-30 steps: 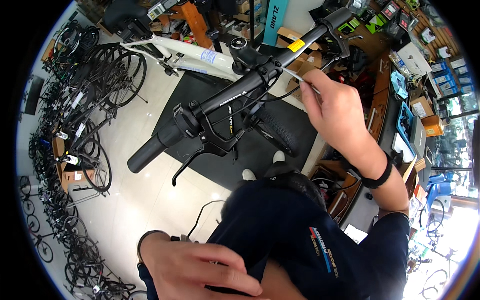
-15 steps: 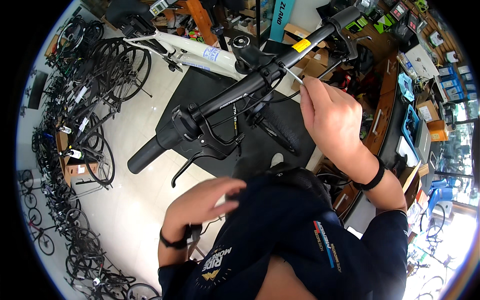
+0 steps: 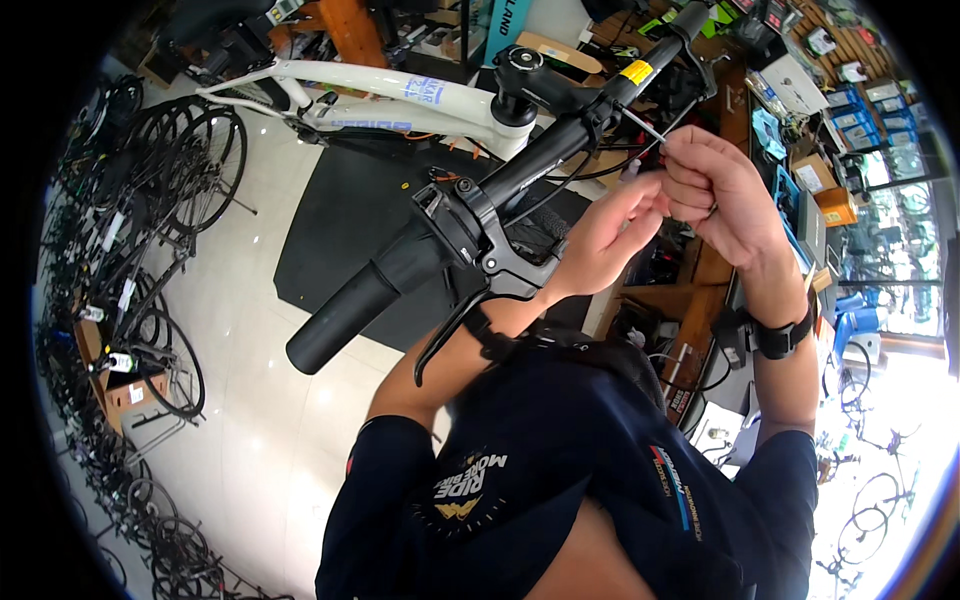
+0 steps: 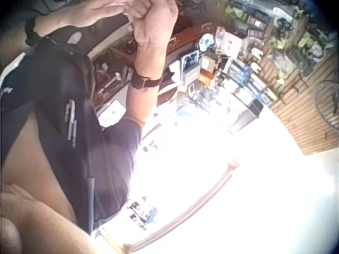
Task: The person uses an allen key to loosen and tighten bolts on a bicycle's handlebar stem to adjust its position.
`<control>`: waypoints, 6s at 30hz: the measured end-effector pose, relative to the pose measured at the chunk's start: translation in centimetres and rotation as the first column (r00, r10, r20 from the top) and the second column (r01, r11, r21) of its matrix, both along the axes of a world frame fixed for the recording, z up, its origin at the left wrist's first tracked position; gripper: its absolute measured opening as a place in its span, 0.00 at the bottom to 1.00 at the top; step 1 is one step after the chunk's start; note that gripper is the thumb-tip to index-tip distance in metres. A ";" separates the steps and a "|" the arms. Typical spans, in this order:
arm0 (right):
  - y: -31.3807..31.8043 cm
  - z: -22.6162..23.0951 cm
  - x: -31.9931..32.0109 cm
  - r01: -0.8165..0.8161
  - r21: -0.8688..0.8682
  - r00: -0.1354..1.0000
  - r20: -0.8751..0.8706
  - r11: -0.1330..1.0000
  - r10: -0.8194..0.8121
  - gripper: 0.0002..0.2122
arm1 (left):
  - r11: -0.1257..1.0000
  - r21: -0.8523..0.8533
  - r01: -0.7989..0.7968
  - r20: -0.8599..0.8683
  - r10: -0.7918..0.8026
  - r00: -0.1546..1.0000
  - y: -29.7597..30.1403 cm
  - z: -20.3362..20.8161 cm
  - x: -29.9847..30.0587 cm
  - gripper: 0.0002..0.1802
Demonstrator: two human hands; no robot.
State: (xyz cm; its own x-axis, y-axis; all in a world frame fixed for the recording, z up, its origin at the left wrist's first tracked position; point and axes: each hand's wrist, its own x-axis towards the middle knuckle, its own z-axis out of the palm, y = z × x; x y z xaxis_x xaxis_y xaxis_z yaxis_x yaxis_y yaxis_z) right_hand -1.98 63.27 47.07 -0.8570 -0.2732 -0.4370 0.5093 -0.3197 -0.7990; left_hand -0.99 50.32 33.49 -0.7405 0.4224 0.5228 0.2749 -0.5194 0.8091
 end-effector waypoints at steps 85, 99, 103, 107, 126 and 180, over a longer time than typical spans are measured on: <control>1.0 -1.6 5.7 0.732 0.654 0.400 -0.639 0.190 0.657 0.21 | 0.926 0.375 0.039 0.451 -0.219 0.865 0.4 5.0 -2.5 0.15; 1.0 -0.7 3.9 0.360 0.561 0.880 -0.469 0.746 -0.071 0.14 | 0.872 0.483 0.084 0.477 -0.343 0.809 0.0 5.6 -1.9 0.15; 1.4 -0.9 4.0 0.212 0.480 0.920 -0.393 0.852 -0.007 0.13 | 0.915 0.401 0.048 0.471 -0.251 0.846 0.2 4.6 -2.4 0.14; 0.6 -0.6 4.9 0.669 0.703 0.414 -0.621 0.241 0.666 0.17 | 0.931 0.365 -0.020 0.499 -0.178 0.848 0.8 4.3 -2.3 0.13; 0.5 -0.7 4.7 0.151 0.493 0.961 -0.277 0.857 -0.010 0.15 | 0.926 0.376 -0.032 0.467 -0.159 0.870 0.6 5.1 -2.3 0.14; 1.2 -1.0 4.3 0.402 0.764 0.731 -0.600 0.505 0.325 0.18 | 0.963 0.256 -0.079 0.476 -0.054 0.878 0.4 5.3 -2.0 0.14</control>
State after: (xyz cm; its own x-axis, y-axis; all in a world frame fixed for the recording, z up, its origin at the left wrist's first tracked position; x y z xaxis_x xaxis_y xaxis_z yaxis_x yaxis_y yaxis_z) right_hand 2.29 64.42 46.04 -0.9772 -0.0671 0.2014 -0.1967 0.6430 -0.7402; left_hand -3.02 50.72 38.80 -0.9302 0.3102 0.1960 -0.0996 -0.7275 0.6788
